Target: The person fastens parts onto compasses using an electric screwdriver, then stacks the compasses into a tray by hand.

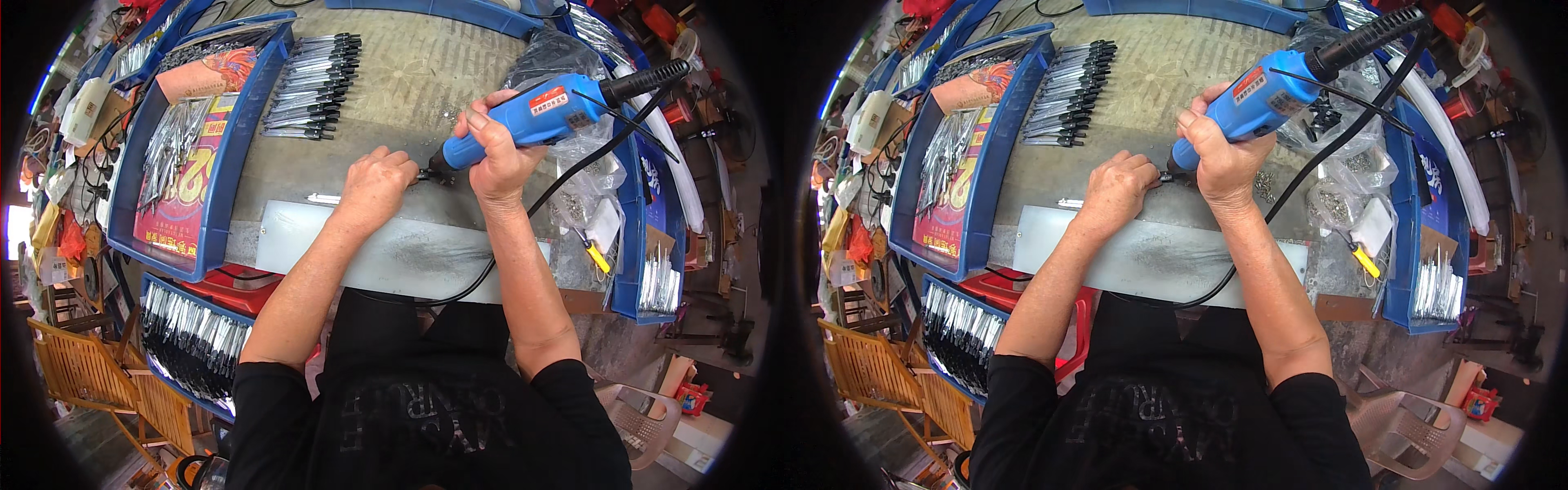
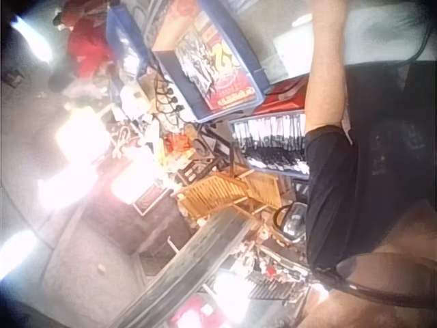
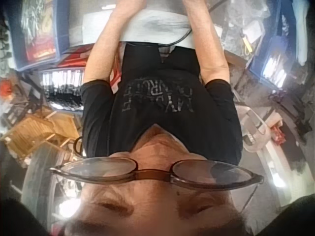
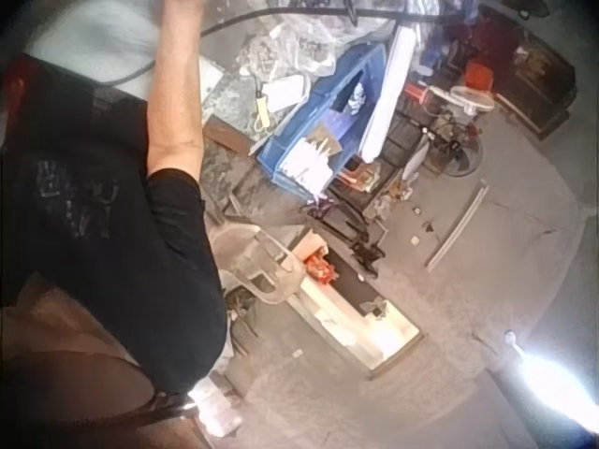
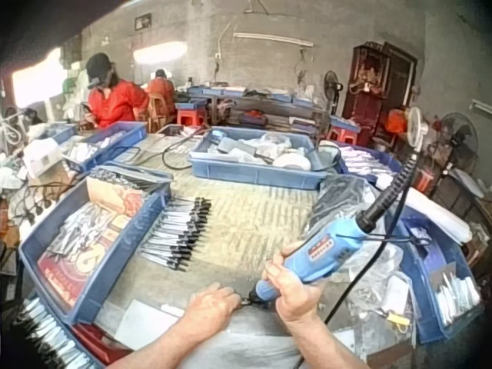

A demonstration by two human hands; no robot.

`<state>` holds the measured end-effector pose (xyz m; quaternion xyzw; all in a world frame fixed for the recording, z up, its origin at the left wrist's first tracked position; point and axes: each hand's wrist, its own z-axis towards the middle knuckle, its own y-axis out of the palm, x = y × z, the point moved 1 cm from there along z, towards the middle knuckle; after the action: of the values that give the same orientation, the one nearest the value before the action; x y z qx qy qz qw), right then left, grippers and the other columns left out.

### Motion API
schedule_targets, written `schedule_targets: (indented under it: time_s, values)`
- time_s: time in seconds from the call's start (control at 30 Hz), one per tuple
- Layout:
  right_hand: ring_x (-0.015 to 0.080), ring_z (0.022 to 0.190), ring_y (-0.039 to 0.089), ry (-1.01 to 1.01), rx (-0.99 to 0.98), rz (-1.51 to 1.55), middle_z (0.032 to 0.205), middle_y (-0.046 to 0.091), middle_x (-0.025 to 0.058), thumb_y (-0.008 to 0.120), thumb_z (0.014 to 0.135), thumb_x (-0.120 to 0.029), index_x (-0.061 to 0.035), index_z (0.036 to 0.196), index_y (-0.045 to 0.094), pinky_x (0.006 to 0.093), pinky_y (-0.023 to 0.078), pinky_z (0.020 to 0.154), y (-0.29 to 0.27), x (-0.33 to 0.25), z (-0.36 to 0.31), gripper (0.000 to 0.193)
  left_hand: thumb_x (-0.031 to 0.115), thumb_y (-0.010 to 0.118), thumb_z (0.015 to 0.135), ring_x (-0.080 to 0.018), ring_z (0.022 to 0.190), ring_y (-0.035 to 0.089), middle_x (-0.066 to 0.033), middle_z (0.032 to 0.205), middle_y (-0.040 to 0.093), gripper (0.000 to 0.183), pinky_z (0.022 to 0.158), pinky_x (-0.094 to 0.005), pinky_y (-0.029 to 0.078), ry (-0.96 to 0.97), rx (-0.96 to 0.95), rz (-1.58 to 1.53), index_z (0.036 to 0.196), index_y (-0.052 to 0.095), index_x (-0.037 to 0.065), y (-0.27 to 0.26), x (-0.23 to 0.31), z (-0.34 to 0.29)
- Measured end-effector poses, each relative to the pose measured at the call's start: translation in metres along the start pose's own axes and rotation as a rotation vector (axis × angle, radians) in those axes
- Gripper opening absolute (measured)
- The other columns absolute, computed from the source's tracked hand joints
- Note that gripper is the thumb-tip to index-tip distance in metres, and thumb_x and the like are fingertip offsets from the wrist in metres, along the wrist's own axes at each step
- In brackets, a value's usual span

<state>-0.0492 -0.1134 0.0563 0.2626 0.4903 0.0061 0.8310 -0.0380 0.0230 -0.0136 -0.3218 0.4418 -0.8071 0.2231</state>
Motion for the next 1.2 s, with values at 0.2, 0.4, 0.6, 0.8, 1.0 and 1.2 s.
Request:
schedule_targets:
  time_s: [0.2,0.4,0.6,0.8,1.0,1.2]
  values:
    - [0.0141,0.054,0.053,0.016,0.008,-0.01,0.067,0.052,0.0073,0.061,0.062,-0.003,0.0027,0.083,0.05,0.0269,0.045,0.049,-0.001,0.001,0.0,0.024,0.012,0.062,0.067,-0.022,0.067,0.053,-0.0022,0.068,0.055,0.005,0.058,-0.0346,0.046,0.006,0.009,-0.007,0.066,0.059,0.008,0.003,-0.001,0.0]
    - [0.0121,0.055,0.053,0.046,-0.012,-0.055,0.069,0.053,0.0054,0.063,0.063,-0.003,0.0014,0.083,0.051,0.0256,0.044,0.05,0.006,0.001,0.002,0.023,0.011,0.062,0.066,-0.0221,0.067,0.053,-0.0024,0.068,0.055,0.004,0.058,-0.0347,0.046,-0.005,0.016,-0.016,0.065,0.059,0.008,0.002,0.0,0.0]
    - [0.0133,0.05,0.052,-0.111,-0.136,-0.372,0.065,0.053,0.0061,0.06,0.065,0.001,0.002,0.078,0.052,0.026,0.043,0.046,0.015,0.018,0.01,0.015,0.005,0.058,0.065,-0.0224,0.068,0.053,-0.003,0.068,0.055,0.002,0.059,-0.0354,0.046,-0.025,-0.017,-0.038,0.063,0.057,0.007,0.003,-0.001,0.001]
    - [0.0114,0.05,0.053,-0.018,-0.207,-0.489,0.064,0.054,0.0041,0.058,0.066,0.0,0.0017,0.077,0.053,0.0245,0.043,0.045,0.025,0.023,0.022,0.013,0.003,0.054,0.063,-0.023,0.07,0.053,-0.0037,0.068,0.054,0.005,0.061,-0.0357,0.046,-0.045,-0.029,-0.078,0.064,0.057,0.007,0.002,0.002,0.003]
    - [0.0123,0.052,0.053,0.009,-0.21,-0.392,0.065,0.054,0.0048,0.06,0.065,0.0,0.0018,0.081,0.052,0.0255,0.044,0.047,0.02,0.016,0.011,0.017,0.003,0.054,0.065,-0.0234,0.072,0.053,-0.0043,0.07,0.054,0.004,0.062,-0.0361,0.046,-0.047,-0.028,-0.092,0.064,0.057,0.006,0.0,0.001,0.001]
    - [0.0151,0.058,0.052,-0.053,-0.084,-0.148,0.072,0.05,0.007,0.059,0.064,0.002,0.0009,0.09,0.047,0.029,0.046,0.054,0.009,-0.013,-0.005,0.029,0.01,0.06,0.07,-0.0253,0.072,0.054,-0.0059,0.072,0.054,0.007,0.063,-0.0369,0.045,-0.065,-0.015,-0.049,0.071,0.055,0.005,-0.006,-0.003,-0.001]
